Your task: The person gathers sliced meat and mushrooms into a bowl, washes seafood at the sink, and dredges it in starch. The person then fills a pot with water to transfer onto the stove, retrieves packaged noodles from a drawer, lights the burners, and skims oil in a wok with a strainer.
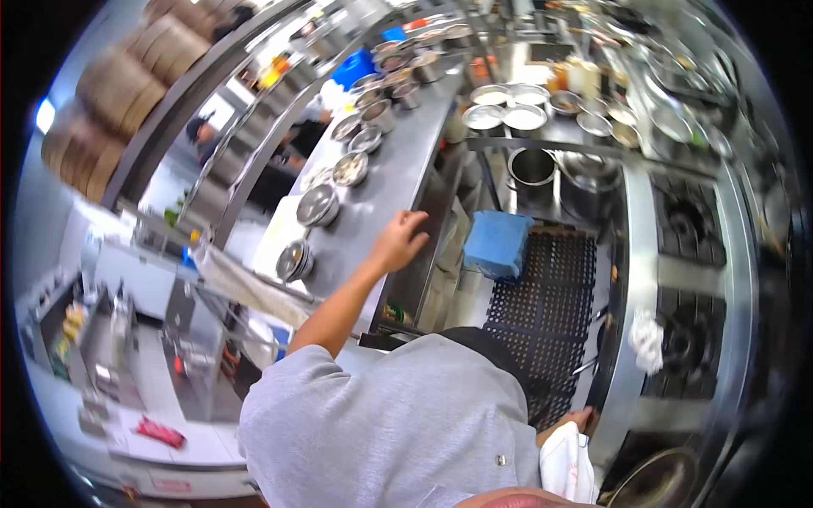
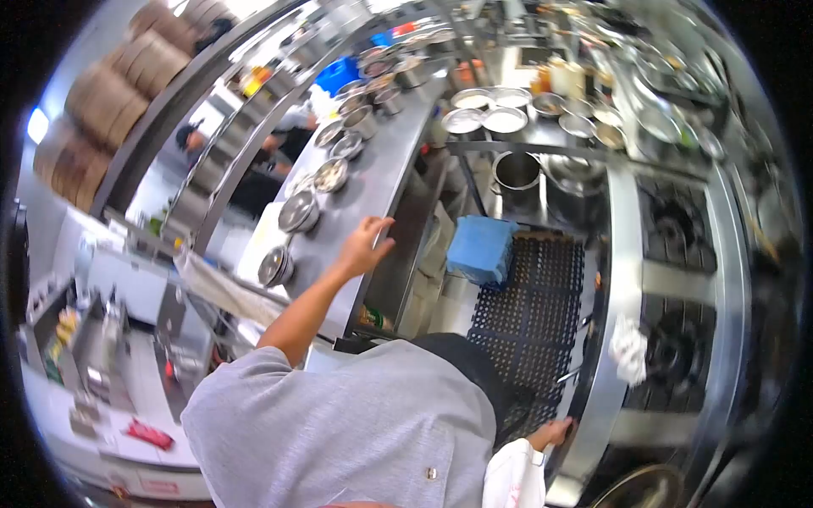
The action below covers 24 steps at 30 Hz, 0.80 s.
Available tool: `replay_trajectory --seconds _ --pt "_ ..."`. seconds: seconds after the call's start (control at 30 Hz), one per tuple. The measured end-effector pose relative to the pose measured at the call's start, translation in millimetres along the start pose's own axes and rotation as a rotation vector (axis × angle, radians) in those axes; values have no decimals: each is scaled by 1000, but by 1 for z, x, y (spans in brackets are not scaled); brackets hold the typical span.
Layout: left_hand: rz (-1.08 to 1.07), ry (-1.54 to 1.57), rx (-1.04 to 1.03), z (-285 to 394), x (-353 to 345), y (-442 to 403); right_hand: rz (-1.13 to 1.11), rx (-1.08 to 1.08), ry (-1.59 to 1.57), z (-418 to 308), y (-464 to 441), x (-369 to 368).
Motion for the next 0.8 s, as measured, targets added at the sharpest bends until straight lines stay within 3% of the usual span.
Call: replay_trajectory --seconds 0.03,0.17,0.27,0.3,0.4,0.43,0.47,0.5,0.53,0.57,0.7,0.73,0.8 --pt "142 -34 24 -16 33 4 253 407 157 -23 10 11" --pt "496 -176 200 -59 162 39 -153 41 -57 -76 12 -31" --pt "993 -426 160 -84 273 108 -296 51 -50 -127 19 -55" --pt "1065 -709 199 -81 315 126 -323 63 -43 -141 21 -60" --pt "1645 -630 323 -133 429 207 -391 112 -2 -182 30 -72" --pt "1655 -675 463 -164 460 223 -407 132 15 -193 34 -76" --pt "1446 -779 546 -209 488 230 -420 150 28 -201 35 -79" --pt "1292 -533 599 -256 501 228 -427 173 43 -210 35 -84" --pt "1009 -458 654 -291 502 216 -429 196 51 -217 35 -89" --pt "568 -779 600 -374 516 224 -430 201 70 -221 39 -88" --pt "496 -90 701 -450 485 219 -412 205 179 -242 47 -75" --pt "483 19 710 -457 481 224 -350 320 202 -250 42 -89" --pt "413 156 707 -470 481 239 -496 277 97 -284 55 -77"
Point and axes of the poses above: each hand's wrist, its own y-axis away from the middle knuckle, its own x-axis out of the back of the hand, z = x × y, the point moved 8 cm from there along -y, towards the middle knuckle, and after that the axes turned 6 degrees about z, right-handed, at the moved point
